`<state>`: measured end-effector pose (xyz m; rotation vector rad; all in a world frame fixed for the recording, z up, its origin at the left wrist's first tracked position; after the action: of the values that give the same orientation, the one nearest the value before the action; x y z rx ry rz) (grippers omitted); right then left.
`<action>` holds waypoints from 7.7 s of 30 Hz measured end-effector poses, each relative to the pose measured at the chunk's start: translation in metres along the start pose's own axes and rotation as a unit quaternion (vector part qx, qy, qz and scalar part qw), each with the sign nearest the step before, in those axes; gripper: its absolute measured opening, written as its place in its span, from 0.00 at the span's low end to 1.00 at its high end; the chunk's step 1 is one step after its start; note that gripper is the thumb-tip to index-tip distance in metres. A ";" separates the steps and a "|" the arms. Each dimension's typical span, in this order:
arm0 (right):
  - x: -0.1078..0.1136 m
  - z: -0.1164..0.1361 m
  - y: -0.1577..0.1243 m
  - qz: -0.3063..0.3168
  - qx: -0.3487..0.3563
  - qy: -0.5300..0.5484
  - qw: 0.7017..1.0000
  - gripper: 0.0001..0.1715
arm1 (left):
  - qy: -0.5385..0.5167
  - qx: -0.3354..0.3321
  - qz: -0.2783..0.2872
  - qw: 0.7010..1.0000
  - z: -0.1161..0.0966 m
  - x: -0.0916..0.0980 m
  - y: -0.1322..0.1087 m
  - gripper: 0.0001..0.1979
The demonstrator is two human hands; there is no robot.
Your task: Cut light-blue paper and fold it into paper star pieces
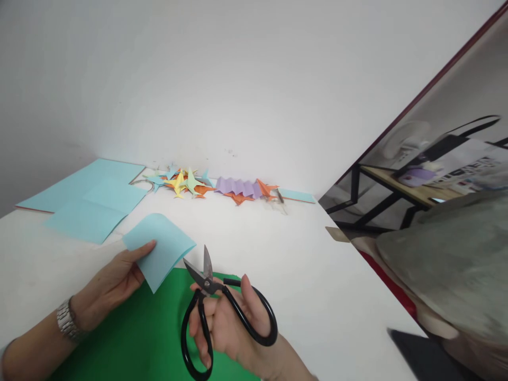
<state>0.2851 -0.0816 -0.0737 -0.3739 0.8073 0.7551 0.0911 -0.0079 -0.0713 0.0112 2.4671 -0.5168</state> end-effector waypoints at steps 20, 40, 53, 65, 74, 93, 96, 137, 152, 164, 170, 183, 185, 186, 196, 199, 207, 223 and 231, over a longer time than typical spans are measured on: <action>0.000 0.000 0.005 0.019 0.088 -0.013 0.996 0.37 | 0.011 0.079 0.132 0.988 0.010 -0.007 -0.012 0.23; 0.002 -0.002 0.002 0.028 0.112 -0.034 0.993 0.38 | 0.047 0.078 0.102 0.991 0.022 -0.013 -0.023 0.24; -0.001 -0.002 0.002 0.026 0.097 0.030 0.994 0.50 | 0.078 0.052 0.076 0.993 0.016 -0.011 -0.020 0.26; -0.001 0.001 0.002 0.023 0.071 0.028 0.997 0.56 | 0.108 0.051 0.095 0.988 0.010 -0.013 -0.022 0.20; -0.001 -0.001 0.002 0.018 0.079 0.036 0.996 0.55 | 0.102 0.044 0.094 0.989 0.010 -0.009 -0.018 0.23; 0.002 0.000 0.000 0.026 0.087 0.038 0.995 0.54 | 0.110 0.042 0.096 0.988 0.000 -0.010 -0.019 0.13; 0.003 0.000 -0.001 0.034 0.086 0.043 0.995 0.54 | 0.117 0.026 0.091 0.989 -0.005 -0.011 -0.019 0.12; 0.008 0.006 -0.006 0.059 -0.002 0.016 0.998 0.52 | 0.163 0.102 0.155 0.969 0.004 -0.008 -0.018 0.18; 0.007 0.004 -0.002 0.040 0.030 0.047 0.998 0.52 | 0.125 0.122 0.129 0.976 0.011 -0.006 -0.018 0.19; 0.010 0.008 -0.006 0.074 -0.015 0.027 0.997 0.52 | 0.153 0.159 0.168 0.961 0.010 -0.007 -0.022 0.18; 0.013 0.004 -0.004 0.073 -0.012 0.047 0.996 0.53 | 0.145 0.170 0.159 0.962 0.015 -0.009 -0.026 0.16; 0.010 0.006 -0.005 0.028 0.010 0.059 0.998 0.52 | 0.130 0.153 0.137 0.970 0.016 -0.010 -0.027 0.15; 0.011 0.006 -0.005 0.032 -0.005 0.057 0.998 0.52 | 0.132 0.159 0.167 0.964 0.018 -0.011 -0.029 0.16; 0.011 0.005 -0.005 0.034 -0.011 0.054 0.998 0.52 | 0.132 0.162 0.185 0.960 0.020 -0.012 -0.030 0.16; 0.011 0.008 -0.011 0.060 -0.037 0.064 0.995 0.53 | 0.087 0.215 0.191 0.954 0.011 -0.007 -0.031 0.17; 0.011 0.008 -0.011 0.059 -0.053 0.065 0.995 0.56 | 0.108 0.196 0.181 0.958 0.006 -0.007 -0.030 0.15; 0.010 0.009 -0.010 0.063 -0.035 0.069 0.995 0.56 | 0.183 0.154 0.178 0.955 0.006 -0.007 -0.030 0.15; 0.010 0.009 -0.008 0.056 -0.008 0.058 0.997 0.55 | 0.244 0.168 0.147 0.944 0.011 -0.010 -0.034 0.13; 0.006 0.008 -0.006 0.010 -0.006 0.019 1.000 0.58 | 0.203 0.173 0.131 0.955 0.012 -0.011 -0.033 0.13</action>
<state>0.2964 -0.0780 -0.0730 -0.3918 0.8427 0.7738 0.1032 -0.0411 -0.0621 0.6370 2.6706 -0.8920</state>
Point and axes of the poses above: each hand's wrist, its own y-axis towards the middle knuckle, its own x-axis out of the back of the hand, z = x × y, the point moved 2 cm from there along y, towards the middle knuckle, and after that the axes turned 7 degrees about z, right-handed, at the moved point
